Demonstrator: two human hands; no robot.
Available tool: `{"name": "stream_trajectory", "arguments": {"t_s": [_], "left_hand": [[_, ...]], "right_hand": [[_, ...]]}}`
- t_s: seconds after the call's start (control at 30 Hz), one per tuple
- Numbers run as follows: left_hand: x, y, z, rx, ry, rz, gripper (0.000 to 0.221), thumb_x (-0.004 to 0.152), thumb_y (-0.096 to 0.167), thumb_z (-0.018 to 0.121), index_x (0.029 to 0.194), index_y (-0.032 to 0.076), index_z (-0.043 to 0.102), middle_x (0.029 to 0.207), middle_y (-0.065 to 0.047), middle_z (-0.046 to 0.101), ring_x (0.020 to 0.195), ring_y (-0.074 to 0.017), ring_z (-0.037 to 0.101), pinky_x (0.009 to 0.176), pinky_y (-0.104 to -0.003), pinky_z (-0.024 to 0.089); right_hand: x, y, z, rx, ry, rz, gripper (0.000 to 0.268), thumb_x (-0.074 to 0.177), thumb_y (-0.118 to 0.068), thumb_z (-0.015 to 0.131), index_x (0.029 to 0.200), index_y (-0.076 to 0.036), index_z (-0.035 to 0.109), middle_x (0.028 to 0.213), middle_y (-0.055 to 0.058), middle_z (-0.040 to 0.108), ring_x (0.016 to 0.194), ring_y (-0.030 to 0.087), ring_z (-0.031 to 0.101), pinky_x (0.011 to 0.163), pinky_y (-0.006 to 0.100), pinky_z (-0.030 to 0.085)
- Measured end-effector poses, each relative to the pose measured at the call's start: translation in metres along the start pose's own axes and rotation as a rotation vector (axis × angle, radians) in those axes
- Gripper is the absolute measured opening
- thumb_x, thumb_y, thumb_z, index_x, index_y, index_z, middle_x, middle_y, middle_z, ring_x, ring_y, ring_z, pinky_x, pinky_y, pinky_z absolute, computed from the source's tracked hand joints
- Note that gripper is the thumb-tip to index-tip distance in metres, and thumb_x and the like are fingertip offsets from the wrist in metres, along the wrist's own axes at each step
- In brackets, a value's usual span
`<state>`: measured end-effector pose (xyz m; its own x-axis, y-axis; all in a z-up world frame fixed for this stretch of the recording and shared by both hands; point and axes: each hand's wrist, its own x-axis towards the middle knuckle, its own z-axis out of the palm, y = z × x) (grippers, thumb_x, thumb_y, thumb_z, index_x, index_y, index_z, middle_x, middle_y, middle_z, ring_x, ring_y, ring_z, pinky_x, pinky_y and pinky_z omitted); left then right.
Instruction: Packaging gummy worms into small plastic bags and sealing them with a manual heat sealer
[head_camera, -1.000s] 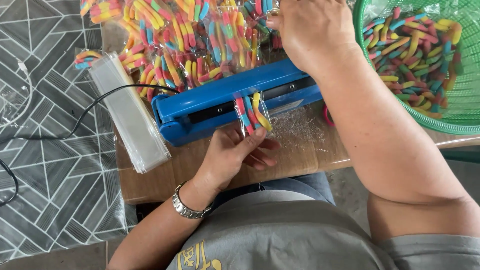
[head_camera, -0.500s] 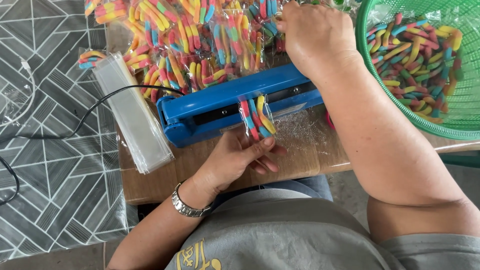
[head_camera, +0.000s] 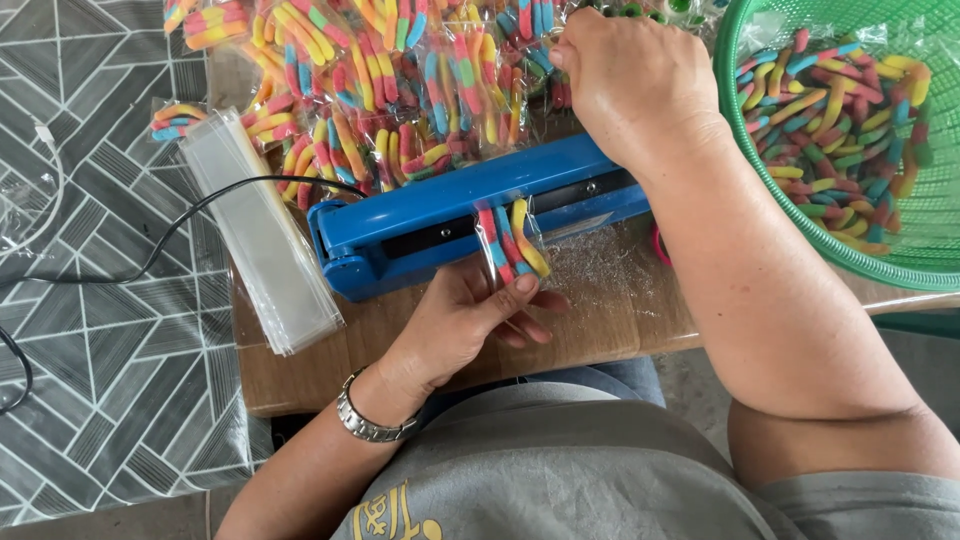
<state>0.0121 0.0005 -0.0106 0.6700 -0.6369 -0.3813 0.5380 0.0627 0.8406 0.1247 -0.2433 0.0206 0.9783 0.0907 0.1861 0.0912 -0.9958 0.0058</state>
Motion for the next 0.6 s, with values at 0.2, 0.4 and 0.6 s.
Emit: {"name": "stream_trajectory", "arguments": {"t_s": [0.2,0.4,0.6], "left_hand": [[0.0005,0.0005,0.0004,0.061,0.007,0.015,0.042,0.091,0.038,0.065,0.110,0.000,0.068,0.102,-0.019,0.082,0.073,-0.0227,0.079,0.057,-0.026,0.061],[0.0010,-0.0005,-0.0009,0.027,-0.004,0.020,0.040,0.092,0.034,0.066,0.109,-0.002,0.069,0.103,-0.021,0.081,0.074,-0.0258,0.080,0.059,-0.027,0.062],[0.0019,0.0025,-0.0003,0.064,-0.001,0.015,0.044,0.089,0.036,0.068,0.113,-0.001,0.067,0.107,-0.020,0.081,0.076,-0.0236,0.079,0.060,-0.027,0.062]], "right_hand": [[-0.0020,-0.0022,-0.0020,-0.025,0.001,-0.009,0.032,0.120,-0.037,0.047,0.120,-0.014,0.071,0.087,0.011,0.076,0.068,0.044,0.070,0.054,0.059,0.054],[-0.0041,-0.0045,-0.0047,-0.027,-0.018,0.015,0.034,0.121,-0.039,0.045,0.118,-0.015,0.068,0.082,0.011,0.074,0.063,0.044,0.069,0.053,0.059,0.053],[-0.0019,-0.0015,-0.0007,-0.021,0.001,0.013,0.035,0.121,-0.040,0.045,0.117,-0.015,0.069,0.080,0.012,0.073,0.060,0.044,0.068,0.050,0.059,0.053]]}}
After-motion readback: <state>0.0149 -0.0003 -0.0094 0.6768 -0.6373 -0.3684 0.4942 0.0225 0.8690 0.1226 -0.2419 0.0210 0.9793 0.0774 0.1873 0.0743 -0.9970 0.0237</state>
